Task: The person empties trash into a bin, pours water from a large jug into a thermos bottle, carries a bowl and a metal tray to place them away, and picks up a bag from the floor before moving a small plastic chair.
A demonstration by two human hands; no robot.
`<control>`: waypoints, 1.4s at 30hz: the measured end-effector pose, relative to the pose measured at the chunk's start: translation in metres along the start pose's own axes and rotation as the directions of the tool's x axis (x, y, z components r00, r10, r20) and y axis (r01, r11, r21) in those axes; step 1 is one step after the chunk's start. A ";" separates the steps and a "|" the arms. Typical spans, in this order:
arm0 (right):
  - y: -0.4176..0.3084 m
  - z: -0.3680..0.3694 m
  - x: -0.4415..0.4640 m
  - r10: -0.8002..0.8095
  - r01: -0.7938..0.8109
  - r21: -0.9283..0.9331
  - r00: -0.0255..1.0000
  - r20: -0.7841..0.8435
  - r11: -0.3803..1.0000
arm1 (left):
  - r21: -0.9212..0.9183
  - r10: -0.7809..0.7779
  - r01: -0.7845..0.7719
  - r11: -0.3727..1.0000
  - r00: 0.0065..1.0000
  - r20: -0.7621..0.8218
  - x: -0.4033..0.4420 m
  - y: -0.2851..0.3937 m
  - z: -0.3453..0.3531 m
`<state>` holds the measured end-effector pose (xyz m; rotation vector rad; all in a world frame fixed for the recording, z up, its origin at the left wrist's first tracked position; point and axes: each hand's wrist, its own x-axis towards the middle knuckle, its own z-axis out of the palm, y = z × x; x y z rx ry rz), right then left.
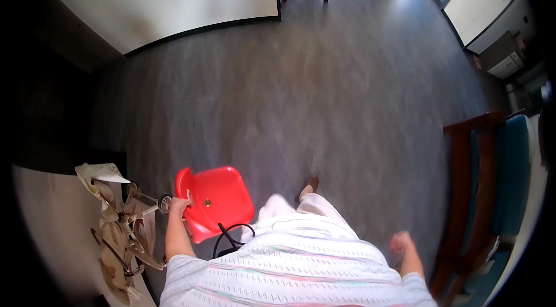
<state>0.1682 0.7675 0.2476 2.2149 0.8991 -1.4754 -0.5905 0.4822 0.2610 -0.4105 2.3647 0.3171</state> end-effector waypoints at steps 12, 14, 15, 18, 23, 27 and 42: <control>-0.464 -0.101 0.064 -0.467 0.476 0.158 0.880 -0.089 0.865 | -0.152 0.168 -0.150 0.977 0.979 0.118 0.007 0.404 0.062; -0.468 -0.098 0.074 -0.372 0.374 0.102 0.927 -0.037 0.922 | -0.197 0.313 -0.270 0.942 0.919 0.239 0.048 0.463 0.088; -0.465 -0.096 0.077 -0.333 0.335 0.030 0.941 -0.054 0.942 | -0.159 0.352 -0.325 0.932 0.916 0.193 0.050 0.499 0.097; -0.453 -0.103 0.086 -0.191 0.192 -0.002 0.979 -0.068 0.981 | -0.118 0.390 -0.374 0.920 0.903 0.182 0.023 0.621 0.115; -0.483 -0.146 0.100 0.061 -0.060 -0.093 0.998 0.011 0.994 | -0.135 0.484 -0.465 0.875 0.847 0.218 -0.004 0.802 0.171; -0.587 -0.195 0.141 0.026 -0.026 -0.044 1.000 0.005 0.999 | -0.202 0.506 -0.465 0.862 0.816 0.279 -0.009 0.934 0.219; -0.882 -0.209 0.132 0.078 -0.076 0.041 0.996 -0.036 0.996 | -0.233 0.635 -0.592 0.772 0.738 0.228 0.053 1.280 0.324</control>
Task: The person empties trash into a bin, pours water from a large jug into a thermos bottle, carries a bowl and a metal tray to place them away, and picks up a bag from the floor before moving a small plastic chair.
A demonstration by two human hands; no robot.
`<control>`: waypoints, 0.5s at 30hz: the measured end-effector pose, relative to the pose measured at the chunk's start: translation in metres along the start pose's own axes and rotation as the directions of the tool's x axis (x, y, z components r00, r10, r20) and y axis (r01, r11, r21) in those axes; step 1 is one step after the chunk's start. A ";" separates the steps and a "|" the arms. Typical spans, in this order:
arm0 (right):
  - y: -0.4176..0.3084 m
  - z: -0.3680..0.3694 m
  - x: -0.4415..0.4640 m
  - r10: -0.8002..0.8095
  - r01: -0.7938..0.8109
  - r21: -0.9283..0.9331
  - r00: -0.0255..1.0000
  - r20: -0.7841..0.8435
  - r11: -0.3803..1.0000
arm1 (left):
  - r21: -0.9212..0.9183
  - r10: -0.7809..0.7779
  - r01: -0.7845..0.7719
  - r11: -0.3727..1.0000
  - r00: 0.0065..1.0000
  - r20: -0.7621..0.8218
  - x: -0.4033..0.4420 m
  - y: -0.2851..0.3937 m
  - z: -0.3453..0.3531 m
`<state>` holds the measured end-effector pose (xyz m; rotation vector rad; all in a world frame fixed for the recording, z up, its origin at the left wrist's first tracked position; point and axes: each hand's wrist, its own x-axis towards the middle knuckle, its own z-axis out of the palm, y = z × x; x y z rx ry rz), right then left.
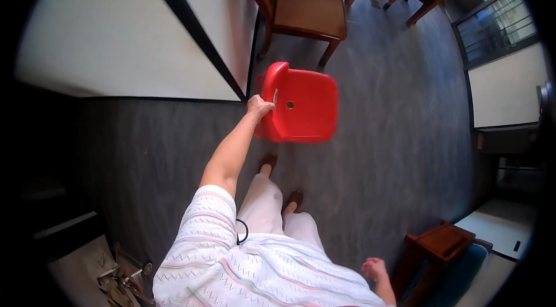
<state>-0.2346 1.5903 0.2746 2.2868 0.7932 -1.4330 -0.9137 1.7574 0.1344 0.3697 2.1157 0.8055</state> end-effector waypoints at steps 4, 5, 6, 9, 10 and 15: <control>-0.021 0.027 -0.019 0.169 -0.173 0.028 0.979 0.111 0.985 | -0.022 0.051 -0.051 0.998 0.999 0.016 0.095 0.005 0.006; -0.020 0.030 -0.024 0.193 -0.198 0.042 0.976 0.098 0.979 | -0.064 0.060 -0.057 0.996 0.997 0.046 0.108 0.002 0.004; -0.025 0.031 -0.026 0.208 -0.214 0.058 0.973 0.096 0.975 | -0.108 0.068 -0.060 0.992 0.995 0.073 0.126 0.001 0.002; -0.044 0.037 -0.035 0.242 -0.249 0.088 0.966 0.086 0.964 | -0.188 -0.062 0.090 0.978 0.987 0.146 0.133 0.029 -0.024; -0.049 0.038 -0.034 0.247 -0.256 0.090 0.964 0.092 0.963 | -0.203 -0.073 0.101 0.974 0.988 0.139 0.142 0.029 -0.030; -0.075 0.034 -0.023 0.262 -0.274 0.092 0.957 0.123 0.957 | -0.231 -0.090 0.094 0.968 0.996 0.028 0.187 0.016 -0.028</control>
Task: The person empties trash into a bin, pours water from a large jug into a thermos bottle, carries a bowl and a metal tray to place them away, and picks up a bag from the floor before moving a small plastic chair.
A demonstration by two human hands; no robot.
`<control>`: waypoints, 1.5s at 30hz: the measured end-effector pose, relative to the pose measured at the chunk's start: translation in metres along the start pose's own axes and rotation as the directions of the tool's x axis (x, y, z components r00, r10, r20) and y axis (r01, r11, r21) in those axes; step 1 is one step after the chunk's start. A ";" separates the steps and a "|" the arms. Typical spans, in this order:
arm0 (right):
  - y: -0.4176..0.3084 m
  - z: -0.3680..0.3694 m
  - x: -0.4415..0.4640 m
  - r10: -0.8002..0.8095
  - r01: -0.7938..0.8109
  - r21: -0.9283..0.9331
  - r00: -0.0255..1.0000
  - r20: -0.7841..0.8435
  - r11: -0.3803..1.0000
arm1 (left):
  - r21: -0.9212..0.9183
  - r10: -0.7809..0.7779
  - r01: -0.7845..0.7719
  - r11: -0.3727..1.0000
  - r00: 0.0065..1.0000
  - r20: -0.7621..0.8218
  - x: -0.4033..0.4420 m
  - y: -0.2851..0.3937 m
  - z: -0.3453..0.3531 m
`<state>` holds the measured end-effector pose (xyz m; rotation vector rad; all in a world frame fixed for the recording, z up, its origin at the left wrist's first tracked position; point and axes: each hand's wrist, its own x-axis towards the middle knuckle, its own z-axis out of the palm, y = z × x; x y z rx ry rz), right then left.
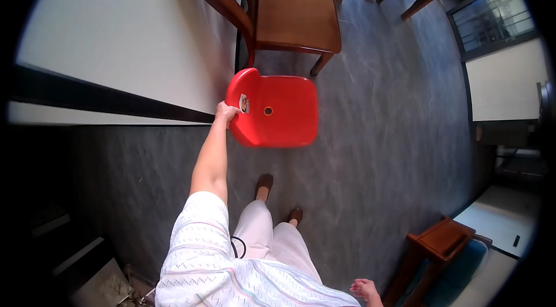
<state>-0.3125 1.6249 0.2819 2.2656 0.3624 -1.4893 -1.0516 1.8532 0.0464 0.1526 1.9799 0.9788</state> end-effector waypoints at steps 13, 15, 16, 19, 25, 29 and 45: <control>-0.034 0.008 -0.014 -0.040 0.039 -0.039 0.999 -0.027 0.998 | -0.064 0.144 -0.148 0.987 0.987 -0.065 0.037 -0.006 -0.003; -0.035 0.012 -0.015 -0.060 0.058 -0.067 0.998 -0.024 0.996 | -0.006 0.189 -0.192 0.981 0.973 -0.135 0.043 -0.018 -0.004; -0.037 0.014 -0.012 -0.066 0.065 -0.074 0.998 -0.011 0.995 | 0.147 0.212 -0.189 0.971 0.963 -0.168 0.039 -0.020 -0.004; -0.051 0.014 0.000 -0.112 0.115 -0.112 0.993 0.033 0.987 | 0.502 0.358 -0.094 0.860 0.812 -0.461 -0.026 -0.003 0.018; -0.126 -0.004 0.036 -0.283 0.324 -0.264 0.941 0.184 0.908 | 0.669 0.461 -0.278 0.689 0.881 -0.110 -0.152 -0.011 0.055; -0.201 -0.009 0.040 -0.382 0.470 -0.476 0.882 0.276 0.743 | 0.553 0.371 -0.279 0.785 0.927 -0.060 -0.230 -0.025 0.055; -0.330 0.158 -0.031 -0.504 0.569 -0.798 0.638 0.582 -0.201 | 0.045 -0.064 0.089 0.995 0.918 -0.392 -0.536 -0.302 0.010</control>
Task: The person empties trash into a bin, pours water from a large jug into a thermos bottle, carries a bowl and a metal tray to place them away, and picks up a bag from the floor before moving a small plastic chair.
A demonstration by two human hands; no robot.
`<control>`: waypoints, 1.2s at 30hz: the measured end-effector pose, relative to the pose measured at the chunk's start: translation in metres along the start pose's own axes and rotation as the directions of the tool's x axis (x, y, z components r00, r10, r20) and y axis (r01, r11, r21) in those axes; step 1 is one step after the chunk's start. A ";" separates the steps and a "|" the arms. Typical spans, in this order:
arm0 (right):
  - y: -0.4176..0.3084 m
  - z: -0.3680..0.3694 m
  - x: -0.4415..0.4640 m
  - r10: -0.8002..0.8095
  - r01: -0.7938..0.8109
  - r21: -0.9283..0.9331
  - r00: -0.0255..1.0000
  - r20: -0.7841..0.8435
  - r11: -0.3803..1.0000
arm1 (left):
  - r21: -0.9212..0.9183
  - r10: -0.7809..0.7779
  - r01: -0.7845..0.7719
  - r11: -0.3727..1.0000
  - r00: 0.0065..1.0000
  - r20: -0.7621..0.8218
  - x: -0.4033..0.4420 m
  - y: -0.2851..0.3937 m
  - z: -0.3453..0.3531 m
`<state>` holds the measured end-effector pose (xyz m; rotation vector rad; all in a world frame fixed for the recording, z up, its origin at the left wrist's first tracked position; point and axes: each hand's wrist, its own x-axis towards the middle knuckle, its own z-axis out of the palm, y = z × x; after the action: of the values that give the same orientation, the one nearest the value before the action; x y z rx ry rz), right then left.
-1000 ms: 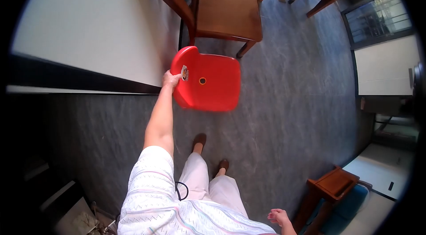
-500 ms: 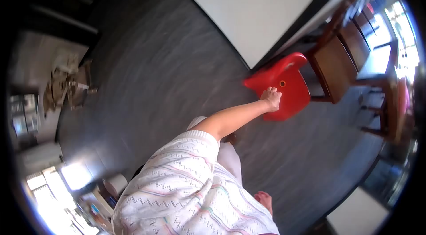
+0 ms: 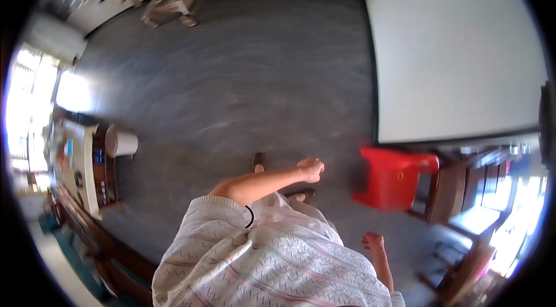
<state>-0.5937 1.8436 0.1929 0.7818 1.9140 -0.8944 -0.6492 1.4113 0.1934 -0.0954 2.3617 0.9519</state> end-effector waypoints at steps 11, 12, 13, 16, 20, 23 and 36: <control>-0.286 0.247 0.015 -0.202 0.463 -0.465 0.838 0.506 0.755 | -0.225 -0.377 0.338 0.914 0.911 -0.165 -0.190 -0.242 -0.112; -0.307 0.274 0.006 -0.200 0.498 -0.490 0.818 0.540 0.715 | -0.220 -0.413 0.369 0.903 0.887 -0.207 -0.198 -0.266 -0.118; -0.326 0.301 -0.004 -0.193 0.529 -0.513 0.799 0.569 0.676 | -0.176 -0.420 0.383 0.907 0.861 -0.287 -0.204 -0.288 -0.121; -0.385 0.372 -0.037 -0.145 0.555 -0.638 0.803 0.578 0.533 | -0.315 -0.466 0.364 0.877 0.804 -0.369 -0.236 -0.342 -0.150; -0.464 0.458 -0.072 -0.099 0.665 -0.728 0.745 0.659 0.167 | -0.402 -0.499 0.340 0.850 0.764 -0.408 -0.260 -0.379 -0.189; -0.507 0.480 -0.050 -0.091 0.626 -0.772 0.780 0.619 0.111 | -0.483 -0.519 0.307 0.820 0.755 -0.401 -0.286 -0.404 -0.229; -0.607 0.723 -0.164 -0.161 0.677 -0.526 0.679 0.716 0.515 | -0.680 -0.616 0.236 0.694 0.683 -0.393 -0.338 -0.539 -0.275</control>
<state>-0.6875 0.8915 0.2381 -0.5337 1.6608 -0.4051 -0.3585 0.7823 0.2051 -1.3679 2.2546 1.5058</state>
